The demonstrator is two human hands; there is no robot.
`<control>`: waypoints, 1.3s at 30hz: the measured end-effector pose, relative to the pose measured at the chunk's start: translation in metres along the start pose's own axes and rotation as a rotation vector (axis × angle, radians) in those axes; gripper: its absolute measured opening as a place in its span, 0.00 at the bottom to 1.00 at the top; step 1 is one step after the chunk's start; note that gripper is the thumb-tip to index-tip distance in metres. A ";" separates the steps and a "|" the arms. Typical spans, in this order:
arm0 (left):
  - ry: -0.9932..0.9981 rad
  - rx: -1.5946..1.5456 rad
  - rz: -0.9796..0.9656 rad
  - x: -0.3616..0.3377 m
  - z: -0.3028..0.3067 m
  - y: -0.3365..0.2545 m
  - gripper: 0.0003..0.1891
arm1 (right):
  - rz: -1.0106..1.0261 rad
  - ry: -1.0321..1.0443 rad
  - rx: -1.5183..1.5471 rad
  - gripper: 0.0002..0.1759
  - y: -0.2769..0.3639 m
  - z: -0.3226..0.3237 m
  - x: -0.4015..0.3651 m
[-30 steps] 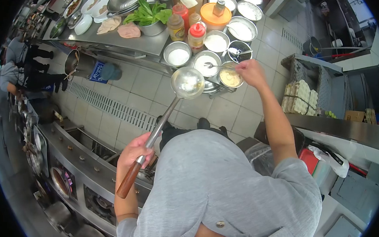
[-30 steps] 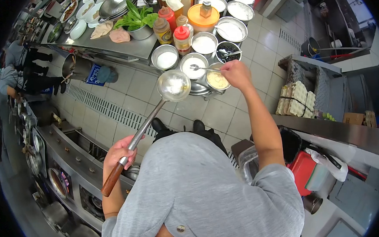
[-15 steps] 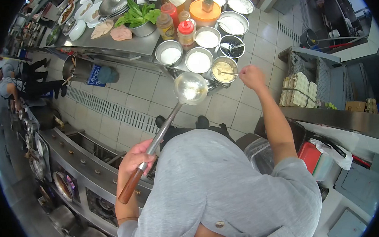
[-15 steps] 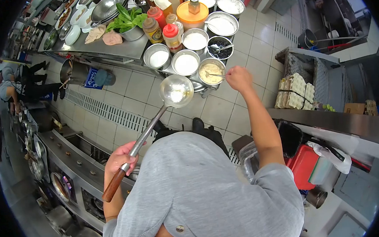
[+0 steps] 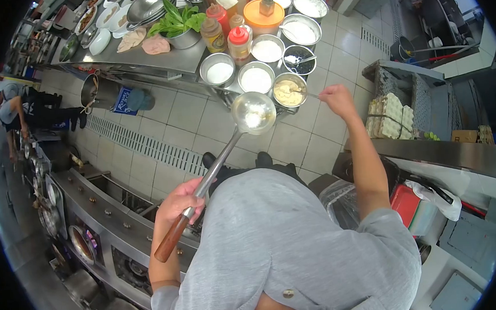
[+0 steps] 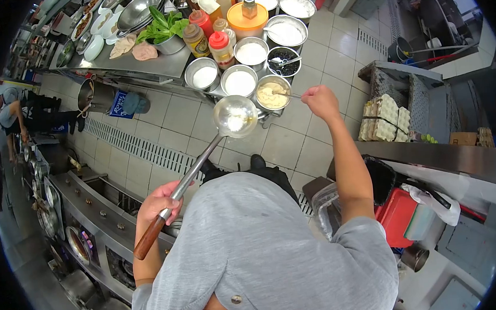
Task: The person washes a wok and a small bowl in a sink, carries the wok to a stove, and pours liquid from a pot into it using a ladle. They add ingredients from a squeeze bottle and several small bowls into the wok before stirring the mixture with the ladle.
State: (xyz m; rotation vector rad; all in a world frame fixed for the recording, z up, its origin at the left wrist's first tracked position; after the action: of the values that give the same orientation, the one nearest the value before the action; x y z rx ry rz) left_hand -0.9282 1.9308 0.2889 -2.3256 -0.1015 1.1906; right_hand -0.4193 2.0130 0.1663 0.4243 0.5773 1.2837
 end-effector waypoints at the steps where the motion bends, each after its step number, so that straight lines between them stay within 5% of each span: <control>1: 0.004 0.006 -0.003 0.003 0.000 -0.001 0.31 | -0.019 0.043 0.055 0.11 0.005 0.004 -0.004; 3: 0.030 0.010 -0.009 0.008 0.000 -0.002 0.30 | -0.060 0.129 0.167 0.11 0.019 0.012 -0.012; 12: 0.017 0.042 0.008 0.007 -0.007 -0.007 0.30 | 0.095 -0.072 -0.453 0.11 0.036 -0.011 0.008; 20: -0.064 -0.014 0.006 -0.006 -0.006 0.000 0.30 | -0.046 0.008 -0.229 0.11 0.012 -0.041 0.028; 36: 0.049 0.030 -0.013 0.015 -0.008 -0.022 0.30 | -0.063 0.088 0.232 0.11 0.021 0.024 -0.015; 39: 0.067 0.052 -0.019 0.024 -0.008 -0.030 0.29 | 0.078 -0.127 -0.036 0.11 0.047 0.034 -0.029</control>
State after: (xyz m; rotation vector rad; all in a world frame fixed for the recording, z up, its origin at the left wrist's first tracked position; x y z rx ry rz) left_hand -0.9025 1.9605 0.2898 -2.3112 -0.0680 1.0921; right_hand -0.4397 1.9972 0.2256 0.4982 0.4336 1.3295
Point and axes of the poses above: each hand's wrist, its own x-axis towards the middle knuckle, its own z-axis out of the back of the hand, y = z × x, the point moved 2 cm from there along x, towards the middle knuckle, and after that the axes turned 10 degrees about z, right-handed, at the moved point
